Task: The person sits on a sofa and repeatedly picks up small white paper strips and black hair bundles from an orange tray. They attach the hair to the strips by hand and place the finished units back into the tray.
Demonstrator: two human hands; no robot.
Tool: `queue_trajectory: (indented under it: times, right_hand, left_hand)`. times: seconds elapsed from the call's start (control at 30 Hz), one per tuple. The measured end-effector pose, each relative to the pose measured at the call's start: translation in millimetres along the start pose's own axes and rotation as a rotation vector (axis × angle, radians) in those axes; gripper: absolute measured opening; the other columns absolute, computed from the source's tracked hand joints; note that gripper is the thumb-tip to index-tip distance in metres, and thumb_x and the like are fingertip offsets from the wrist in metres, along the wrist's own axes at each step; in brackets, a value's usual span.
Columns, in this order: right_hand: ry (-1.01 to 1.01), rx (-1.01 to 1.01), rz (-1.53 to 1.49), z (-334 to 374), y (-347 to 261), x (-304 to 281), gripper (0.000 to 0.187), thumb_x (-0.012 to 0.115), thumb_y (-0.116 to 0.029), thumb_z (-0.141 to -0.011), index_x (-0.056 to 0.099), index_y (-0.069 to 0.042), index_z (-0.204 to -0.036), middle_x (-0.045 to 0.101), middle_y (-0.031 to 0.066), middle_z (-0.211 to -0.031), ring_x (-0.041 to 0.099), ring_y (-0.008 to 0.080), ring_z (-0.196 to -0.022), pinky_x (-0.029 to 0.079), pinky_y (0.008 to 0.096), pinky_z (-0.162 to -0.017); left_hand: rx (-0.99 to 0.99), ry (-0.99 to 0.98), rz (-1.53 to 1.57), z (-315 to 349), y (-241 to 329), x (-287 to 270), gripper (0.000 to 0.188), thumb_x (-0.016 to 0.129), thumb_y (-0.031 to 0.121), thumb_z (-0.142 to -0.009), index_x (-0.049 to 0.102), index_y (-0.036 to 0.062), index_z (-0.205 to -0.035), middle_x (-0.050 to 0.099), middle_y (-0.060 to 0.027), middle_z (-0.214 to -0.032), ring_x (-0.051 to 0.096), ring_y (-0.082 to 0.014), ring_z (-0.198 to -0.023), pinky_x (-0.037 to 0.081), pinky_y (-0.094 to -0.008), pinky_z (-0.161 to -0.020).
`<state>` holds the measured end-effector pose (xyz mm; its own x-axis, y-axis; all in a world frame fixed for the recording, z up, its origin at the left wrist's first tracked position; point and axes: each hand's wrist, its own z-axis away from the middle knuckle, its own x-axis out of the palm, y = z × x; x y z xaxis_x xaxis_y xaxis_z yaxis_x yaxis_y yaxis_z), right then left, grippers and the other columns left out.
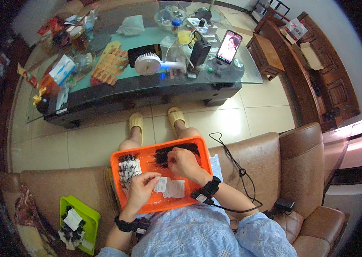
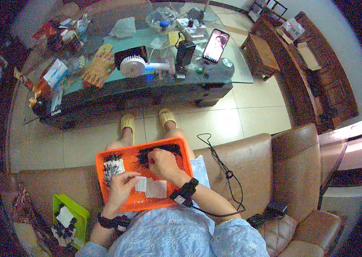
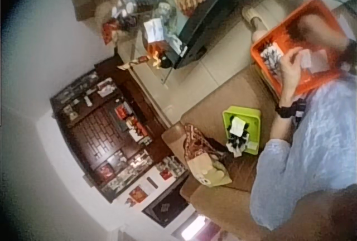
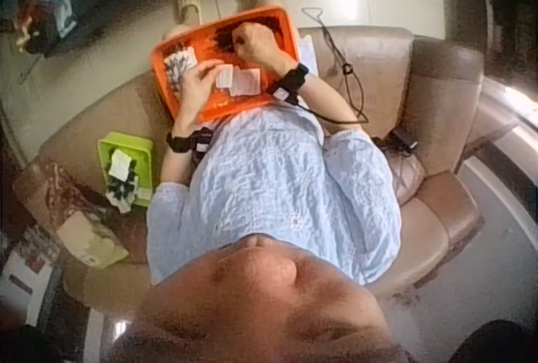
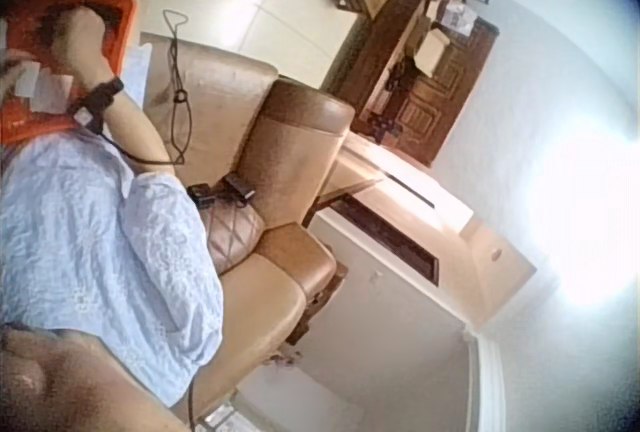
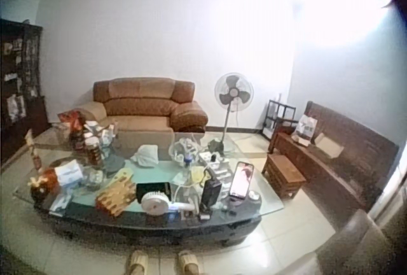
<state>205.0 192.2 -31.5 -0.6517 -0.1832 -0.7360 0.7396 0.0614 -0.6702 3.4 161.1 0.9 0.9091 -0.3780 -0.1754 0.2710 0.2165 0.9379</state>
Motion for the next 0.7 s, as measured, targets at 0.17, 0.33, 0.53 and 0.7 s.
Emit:
queue_trajectory:
  times: [0.17, 0.33, 0.53, 0.7]
  right_hand:
    - [0.054, 0.129, -0.403, 1.7, -9.5, -14.1, 0.010, 0.067, -0.010, -0.075, 0.065, -0.002, -0.080, 0.064, 0.0139, -0.079, 0.064, 0.0282, -0.077, 0.050, 0.0374, -0.070]
    - [-0.039, 0.190, -0.873, 19.4, -31.8, -27.1, 0.008, 0.066, -0.005, -0.085, 0.061, 0.001, -0.087, 0.064, 0.0027, -0.081, 0.058, 0.0097, -0.077, 0.048, 0.0248, -0.070]
    - [-0.055, 0.220, -0.847, 29.1, -50.8, -23.5, 0.015, 0.069, -0.004, -0.082, 0.059, -0.001, -0.092, 0.062, 0.0019, -0.082, 0.058, 0.0097, -0.078, 0.048, 0.0250, -0.070]
    - [-0.070, 0.175, -0.813, 31.1, -50.6, -15.3, 0.017, 0.070, -0.005, -0.081, 0.058, -0.001, -0.091, 0.061, 0.0024, -0.082, 0.059, 0.0102, -0.077, 0.047, 0.0253, -0.070]
  left_hand:
    - [-0.086, 0.113, 0.081, -5.9, 3.4, -1.8, 0.035, 0.065, -0.004, -0.082, 0.058, -0.0022, -0.116, 0.067, -0.0054, -0.084, 0.064, -0.0119, -0.079, 0.051, -0.0255, -0.072]
    - [0.025, 0.257, 0.177, -12.7, 9.0, -3.2, 0.033, 0.065, -0.001, -0.084, 0.053, -0.0022, -0.114, 0.065, -0.0038, -0.081, 0.060, -0.0078, -0.073, 0.048, -0.0217, -0.066]
    - [0.044, 0.352, 0.187, -11.6, 14.4, 0.3, 0.029, 0.066, -0.002, -0.083, 0.055, -0.0003, -0.110, 0.065, -0.0030, -0.082, 0.060, -0.0075, -0.074, 0.048, -0.0215, -0.067]
    - [0.085, 0.409, 0.201, -11.9, 13.3, -0.1, 0.026, 0.065, 0.001, -0.085, 0.055, 0.0009, -0.108, 0.065, -0.0023, -0.081, 0.059, -0.0067, -0.069, 0.046, -0.0196, -0.057]
